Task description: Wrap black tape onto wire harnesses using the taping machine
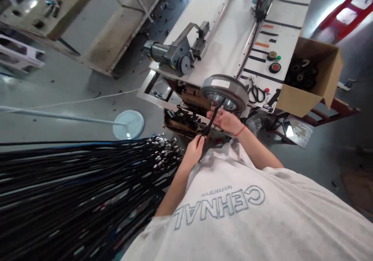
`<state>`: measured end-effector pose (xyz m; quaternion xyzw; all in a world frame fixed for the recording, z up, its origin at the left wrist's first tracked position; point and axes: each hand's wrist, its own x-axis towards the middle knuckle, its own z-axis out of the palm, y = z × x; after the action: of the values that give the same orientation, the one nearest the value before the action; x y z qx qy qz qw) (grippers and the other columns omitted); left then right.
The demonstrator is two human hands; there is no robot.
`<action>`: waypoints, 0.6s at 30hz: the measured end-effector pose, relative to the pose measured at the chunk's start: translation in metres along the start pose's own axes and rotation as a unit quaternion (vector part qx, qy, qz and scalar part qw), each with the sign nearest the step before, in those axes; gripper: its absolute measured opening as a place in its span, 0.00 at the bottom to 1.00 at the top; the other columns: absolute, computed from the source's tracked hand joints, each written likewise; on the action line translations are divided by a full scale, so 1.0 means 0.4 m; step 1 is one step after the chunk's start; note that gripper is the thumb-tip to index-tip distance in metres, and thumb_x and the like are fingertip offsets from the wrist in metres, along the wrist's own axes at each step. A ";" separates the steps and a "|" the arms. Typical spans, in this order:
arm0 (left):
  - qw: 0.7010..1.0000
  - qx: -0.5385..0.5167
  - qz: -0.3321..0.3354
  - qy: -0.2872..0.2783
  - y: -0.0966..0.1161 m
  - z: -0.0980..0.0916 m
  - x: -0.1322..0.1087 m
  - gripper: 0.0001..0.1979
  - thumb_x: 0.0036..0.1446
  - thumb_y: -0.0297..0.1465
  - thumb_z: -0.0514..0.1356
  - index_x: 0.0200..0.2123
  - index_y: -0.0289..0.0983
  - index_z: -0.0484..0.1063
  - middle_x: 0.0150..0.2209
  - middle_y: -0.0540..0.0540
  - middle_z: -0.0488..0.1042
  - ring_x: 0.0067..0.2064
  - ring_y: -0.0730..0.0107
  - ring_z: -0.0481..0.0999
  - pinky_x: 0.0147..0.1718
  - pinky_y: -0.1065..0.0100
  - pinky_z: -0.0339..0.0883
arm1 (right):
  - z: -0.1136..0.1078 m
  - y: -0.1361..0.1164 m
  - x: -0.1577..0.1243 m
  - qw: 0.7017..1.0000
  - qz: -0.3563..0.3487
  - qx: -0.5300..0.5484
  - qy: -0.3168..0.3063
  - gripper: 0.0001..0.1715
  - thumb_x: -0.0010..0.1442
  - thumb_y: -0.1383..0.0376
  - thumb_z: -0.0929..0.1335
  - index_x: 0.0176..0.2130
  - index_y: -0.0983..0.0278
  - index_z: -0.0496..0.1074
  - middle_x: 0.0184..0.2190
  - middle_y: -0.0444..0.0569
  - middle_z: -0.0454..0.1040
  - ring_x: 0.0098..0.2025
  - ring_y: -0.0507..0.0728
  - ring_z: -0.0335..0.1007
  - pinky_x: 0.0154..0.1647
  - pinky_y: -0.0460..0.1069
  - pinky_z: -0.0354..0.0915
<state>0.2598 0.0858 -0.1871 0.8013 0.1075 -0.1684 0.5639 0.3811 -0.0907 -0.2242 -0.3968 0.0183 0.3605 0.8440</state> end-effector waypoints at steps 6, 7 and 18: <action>0.937 -0.142 -0.198 -0.248 -0.094 -0.105 -0.094 0.37 0.51 0.65 0.50 0.25 0.34 0.70 0.14 0.57 0.50 0.17 0.80 0.46 0.18 0.73 0.43 | 0.090 -0.058 0.011 0.985 0.025 0.136 0.105 0.28 0.61 0.57 0.65 0.20 0.60 0.44 0.11 0.33 0.42 0.14 0.47 0.36 0.14 0.43 0.47; 0.934 -0.136 -0.213 -0.250 -0.109 -0.123 -0.097 0.37 0.51 0.65 0.50 0.26 0.34 0.72 0.14 0.55 0.55 0.17 0.78 0.51 0.18 0.72 0.47 | 0.110 -0.040 -0.003 0.988 0.070 0.110 0.080 0.30 0.62 0.55 0.65 0.20 0.59 0.42 0.11 0.33 0.40 0.14 0.47 0.35 0.14 0.43 0.45; 0.964 -0.224 -0.068 -0.126 0.072 0.058 0.163 0.33 0.58 0.58 0.49 0.46 0.35 0.73 0.34 0.41 0.78 0.33 0.66 0.75 0.32 0.67 0.68 | 0.238 0.009 -0.082 0.730 0.230 -0.411 -0.496 0.11 0.49 0.61 0.76 0.23 0.63 0.76 0.25 0.43 0.77 0.35 0.55 0.74 0.43 0.48 0.66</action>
<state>0.3268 0.0531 -0.1948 0.6178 0.1249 -0.2776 0.7250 0.3303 -0.0436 -0.1512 -0.4535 -0.4622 0.6612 0.3787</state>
